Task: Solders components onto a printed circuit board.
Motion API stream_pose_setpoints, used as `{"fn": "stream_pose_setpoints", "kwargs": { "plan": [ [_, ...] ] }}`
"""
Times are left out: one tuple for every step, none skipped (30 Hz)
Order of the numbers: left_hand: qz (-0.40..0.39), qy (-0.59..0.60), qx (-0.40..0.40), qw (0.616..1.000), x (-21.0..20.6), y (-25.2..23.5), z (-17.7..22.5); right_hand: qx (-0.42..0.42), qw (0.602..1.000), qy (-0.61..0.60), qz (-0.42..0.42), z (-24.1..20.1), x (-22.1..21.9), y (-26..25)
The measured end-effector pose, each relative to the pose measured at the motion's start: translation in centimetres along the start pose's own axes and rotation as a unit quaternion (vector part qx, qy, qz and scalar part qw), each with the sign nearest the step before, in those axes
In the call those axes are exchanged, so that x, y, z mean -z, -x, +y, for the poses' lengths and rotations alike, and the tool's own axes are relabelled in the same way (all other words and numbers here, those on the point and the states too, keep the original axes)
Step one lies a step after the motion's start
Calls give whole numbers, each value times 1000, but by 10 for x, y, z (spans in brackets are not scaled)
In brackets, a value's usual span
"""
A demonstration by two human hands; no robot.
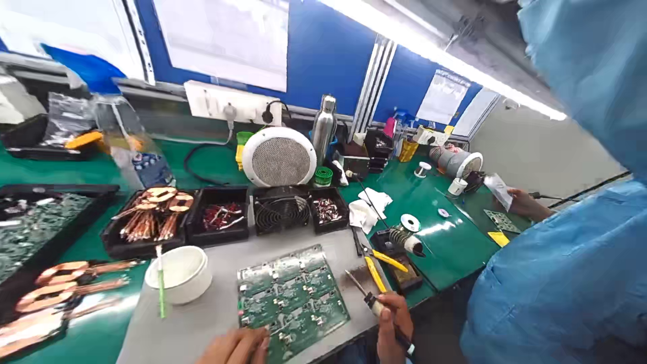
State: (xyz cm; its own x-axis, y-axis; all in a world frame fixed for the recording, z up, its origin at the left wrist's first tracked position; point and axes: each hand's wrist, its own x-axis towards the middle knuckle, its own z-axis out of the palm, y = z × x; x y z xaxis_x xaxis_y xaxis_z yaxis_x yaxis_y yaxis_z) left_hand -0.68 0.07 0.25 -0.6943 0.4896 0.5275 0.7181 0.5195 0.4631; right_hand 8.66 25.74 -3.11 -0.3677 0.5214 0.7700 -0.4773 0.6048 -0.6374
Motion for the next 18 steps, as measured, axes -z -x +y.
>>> {"fn": "stream_pose_setpoints", "kwargs": {
  "plan": [
    [11, 1, 2, 1000, 0, 1, 1, -10, 1000, -21, -7, -3, 0, 3],
    [28, -3, 4, 1000, -1, 2, 1, -23, 999, -46, -17, -6, 0, 6],
    [50, -6, 7, 999, -3, 2, 0, -39, 996, -74, -32, -10, -1, 9],
    [63, -4, 12, 998, -6, 4, -1, -50, 993, -93, -55, -14, 0, 13],
    [61, 2, 19, 998, -6, 6, -1, -60, 990, -102, -78, -18, 2, 17],
    [55, 10, 25, 998, -6, 6, -2, -65, 987, -112, -96, -21, 1, 20],
    [49, 17, 30, 998, -5, 4, -3, -63, 985, -113, -114, -21, -1, 22],
    [43, 23, 35, 998, -4, 4, -3, -55, 985, -105, -129, -22, -2, 25],
    [39, 26, 37, 998, -4, 3, -4, -39, 985, -88, -142, -21, -4, 27],
    [34, 29, 41, 998, -4, 4, -3, -22, 985, -67, -156, -21, -3, 30],
    [29, 31, 44, 998, -3, 4, -3, -6, 985, -48, -166, -20, -2, 32],
    [25, 32, 46, 998, -2, 4, -3, 6, 984, -37, -173, -20, -2, 32],
    [21, 33, 49, 998, -2, 4, -3, 8, 984, -34, -178, -21, -2, 31],
    [17, 33, 52, 998, -1, 5, -3, 1, 983, -35, -181, -22, -3, 30],
    [11, 33, 54, 998, -1, 5, -3, -12, 982, -43, -184, -25, -3, 30],
    [6, 34, 56, 998, -1, 5, -3, -28, 981, -54, -186, -27, -3, 29],
    [3, 34, 58, 998, 0, 5, -3, -40, 978, -60, -193, -29, -3, 29],
    [0, 36, 62, 997, 0, 6, -3, -47, 976, -60, -202, -31, -2, 28]
  ]
}}
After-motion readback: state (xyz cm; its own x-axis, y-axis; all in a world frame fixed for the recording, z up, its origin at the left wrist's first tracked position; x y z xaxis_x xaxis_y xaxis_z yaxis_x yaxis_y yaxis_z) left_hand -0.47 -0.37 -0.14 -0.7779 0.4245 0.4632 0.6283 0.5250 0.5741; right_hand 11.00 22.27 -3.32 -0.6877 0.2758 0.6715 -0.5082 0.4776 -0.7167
